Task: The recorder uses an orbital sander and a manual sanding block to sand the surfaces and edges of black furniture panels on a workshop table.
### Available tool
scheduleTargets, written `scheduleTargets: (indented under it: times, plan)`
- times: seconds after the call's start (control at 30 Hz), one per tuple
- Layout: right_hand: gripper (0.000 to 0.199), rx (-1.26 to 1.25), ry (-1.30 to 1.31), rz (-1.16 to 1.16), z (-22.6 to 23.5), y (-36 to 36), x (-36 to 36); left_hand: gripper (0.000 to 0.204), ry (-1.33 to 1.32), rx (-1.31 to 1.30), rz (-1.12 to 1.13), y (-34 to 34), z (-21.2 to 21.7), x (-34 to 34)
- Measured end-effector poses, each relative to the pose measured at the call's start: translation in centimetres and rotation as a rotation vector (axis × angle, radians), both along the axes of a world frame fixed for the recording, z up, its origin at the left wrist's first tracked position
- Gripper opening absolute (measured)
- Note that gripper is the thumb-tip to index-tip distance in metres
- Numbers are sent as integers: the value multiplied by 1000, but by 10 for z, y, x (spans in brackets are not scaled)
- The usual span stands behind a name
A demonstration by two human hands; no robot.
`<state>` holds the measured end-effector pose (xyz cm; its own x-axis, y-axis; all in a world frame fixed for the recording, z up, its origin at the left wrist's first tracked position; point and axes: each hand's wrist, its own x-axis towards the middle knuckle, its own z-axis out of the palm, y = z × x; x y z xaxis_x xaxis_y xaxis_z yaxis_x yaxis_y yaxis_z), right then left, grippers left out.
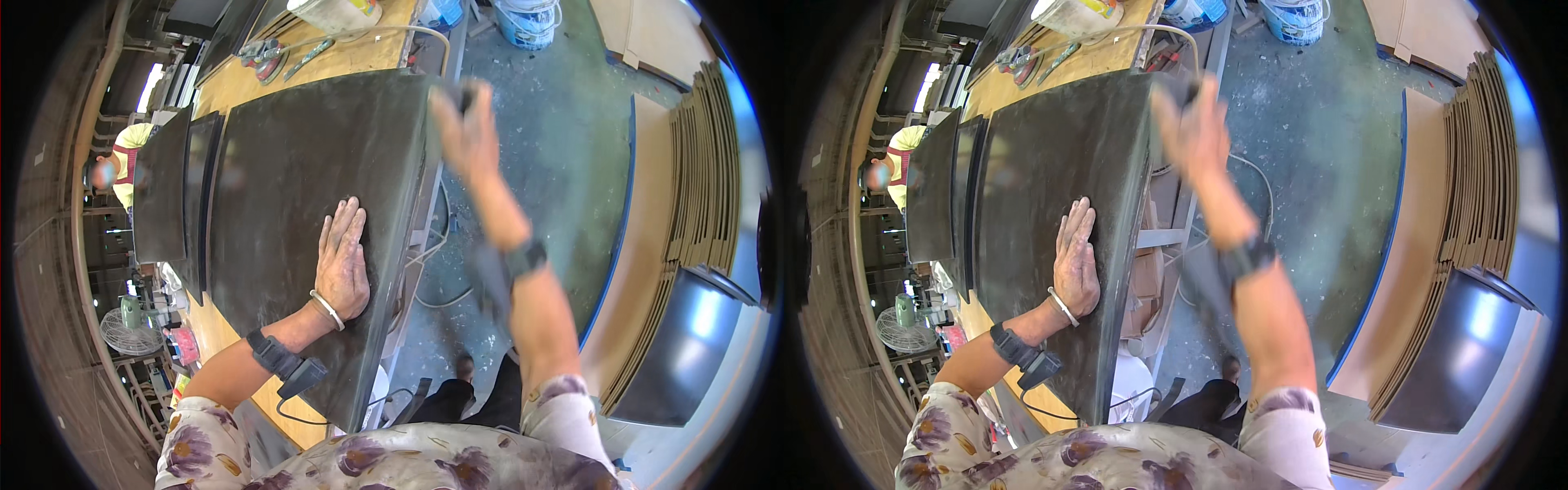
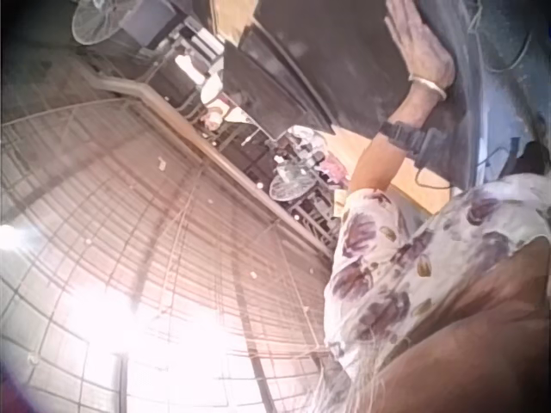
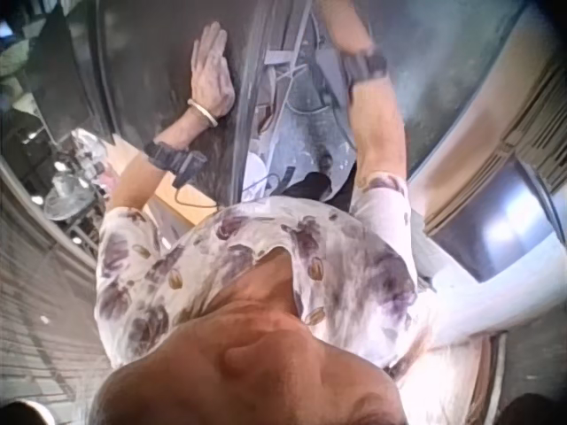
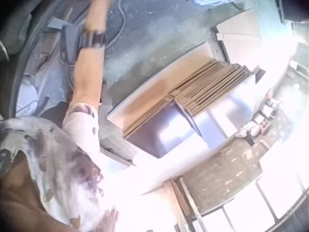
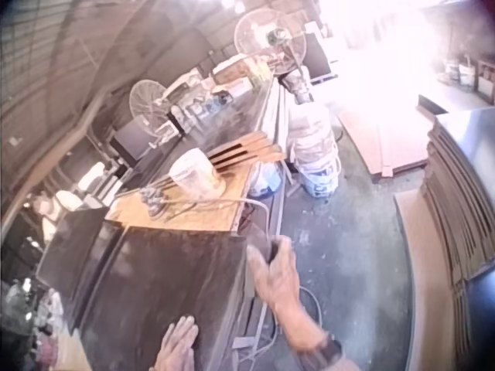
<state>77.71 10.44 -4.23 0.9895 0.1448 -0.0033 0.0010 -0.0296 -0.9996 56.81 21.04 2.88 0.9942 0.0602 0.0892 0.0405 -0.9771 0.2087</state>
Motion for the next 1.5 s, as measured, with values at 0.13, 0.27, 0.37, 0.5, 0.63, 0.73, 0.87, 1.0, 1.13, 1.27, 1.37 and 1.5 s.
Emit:
scheduleTargets:
  times: [0.13, 0.27, 0.37, 0.5, 0.63, 0.73, 0.87, 1.0, 1.13, 1.27, 1.37, 1.5]
  plan:
    - [60, -110, 93, 60, 13, -1, 21, 51, 16, -2, -6, -2, 5, 1]
    - [65, 165, -9, -13, 5, -13, -110, 53, 15, -5, -28, -1, 6, 2]
    - [63, 265, 52, 33, -17, -2, -97, 54, 22, -3, -44, -1, 5, 2]
    - [61, 249, 73, 25, -18, 7, 7, 56, 15, -17, -72, -1, 6, 2]
    - [61, 88, 68, 7, 18, -15, -27, 61, 58, -26, -195, 4, 11, 11]
    - [61, -1, 55, 56, 23, -22, -78, 61, 58, -45, -257, 8, 12, 15]
    - [58, 145, 59, 55, 10, -10, -30, 61, 52, -40, -257, 8, 11, 15]
    - [58, -3, 70, 5, 22, -12, -3, 61, 57, -34, -246, 6, 12, 15]
    - [62, 15, 40, 100, 23, -22, -79, 60, 54, -47, -242, 7, 11, 16]
    - [63, 171, -95, 43, -18, -2, -42, 60, 70, -59, -238, 8, 12, 14]
    - [64, 186, 3, 27, -29, 16, 38, 61, 68, -51, -251, 7, 13, 15]
    - [60, 385, 152, 30, 0, 5, 4, 62, 67, -46, -240, 6, 13, 18]
